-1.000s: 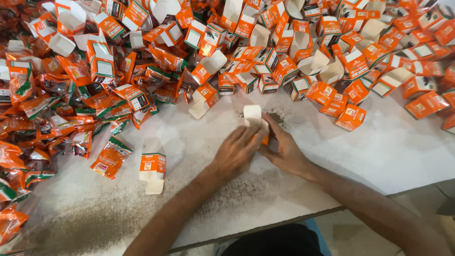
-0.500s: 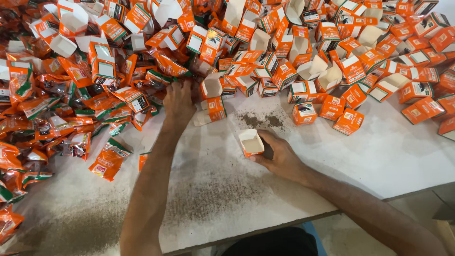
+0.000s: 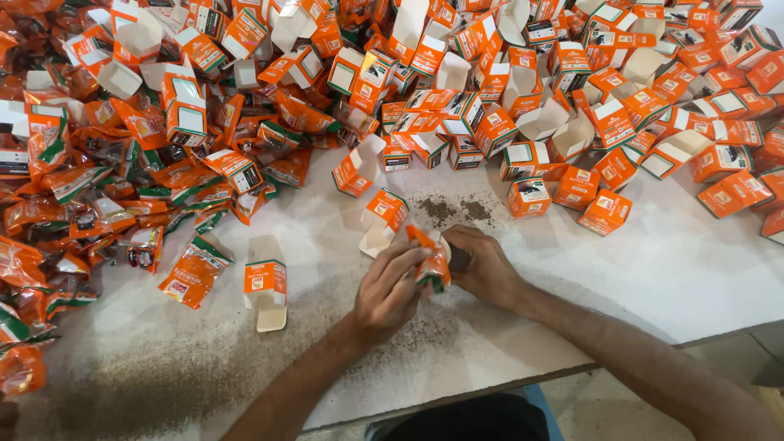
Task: The person folds small orange cardboard cartons closed and inserts plastic sachet packets into them, working one box at a time at a table covered with piles of boxes and sachets. Finished boxes are set back onto the pile, and a cardboard shipping box is visible at the edge of the table.
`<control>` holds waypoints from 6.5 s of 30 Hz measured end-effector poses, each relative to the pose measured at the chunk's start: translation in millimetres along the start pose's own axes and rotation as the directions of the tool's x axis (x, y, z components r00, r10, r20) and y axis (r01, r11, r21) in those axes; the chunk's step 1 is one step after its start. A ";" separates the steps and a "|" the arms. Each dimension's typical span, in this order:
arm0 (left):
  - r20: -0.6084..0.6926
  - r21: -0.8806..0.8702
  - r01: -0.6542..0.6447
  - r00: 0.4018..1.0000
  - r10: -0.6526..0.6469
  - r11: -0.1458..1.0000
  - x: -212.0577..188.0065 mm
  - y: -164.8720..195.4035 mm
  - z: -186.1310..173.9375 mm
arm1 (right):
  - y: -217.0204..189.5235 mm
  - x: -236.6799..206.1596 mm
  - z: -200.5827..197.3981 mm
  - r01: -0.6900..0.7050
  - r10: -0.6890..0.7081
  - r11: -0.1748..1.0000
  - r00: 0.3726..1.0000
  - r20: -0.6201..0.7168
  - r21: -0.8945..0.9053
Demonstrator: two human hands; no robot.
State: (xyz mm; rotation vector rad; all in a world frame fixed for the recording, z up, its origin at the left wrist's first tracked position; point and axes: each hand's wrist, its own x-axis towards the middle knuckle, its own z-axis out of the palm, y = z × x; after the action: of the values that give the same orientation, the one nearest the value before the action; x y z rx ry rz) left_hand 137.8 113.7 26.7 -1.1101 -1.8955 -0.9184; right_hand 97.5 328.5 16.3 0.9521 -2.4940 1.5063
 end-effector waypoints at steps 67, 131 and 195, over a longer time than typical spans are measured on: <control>0.225 -0.123 0.380 0.910 -0.348 0.917 -10.1 -22.8 4.8 | 9.8 -12.9 12.1 -0.094 0.095 0.993 0.995 0.008 -0.071; 0.018 0.499 0.676 0.617 -0.787 0.542 -10.7 -135.8 -30.2 | 7.6 -14.7 2.5 -0.124 0.124 0.992 0.992 -0.021 -0.008; 0.600 -0.520 0.851 0.306 -0.739 -0.070 -9.7 -61.0 18.6 | -7.6 -18.3 5.8 0.158 -0.180 0.931 0.983 -0.039 -0.328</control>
State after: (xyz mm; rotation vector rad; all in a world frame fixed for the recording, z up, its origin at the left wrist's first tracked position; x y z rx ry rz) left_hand 81.4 103.5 -3.0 -0.1683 -2.2422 -2.7263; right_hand 117.8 329.9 12.5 1.0059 -2.4334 1.0189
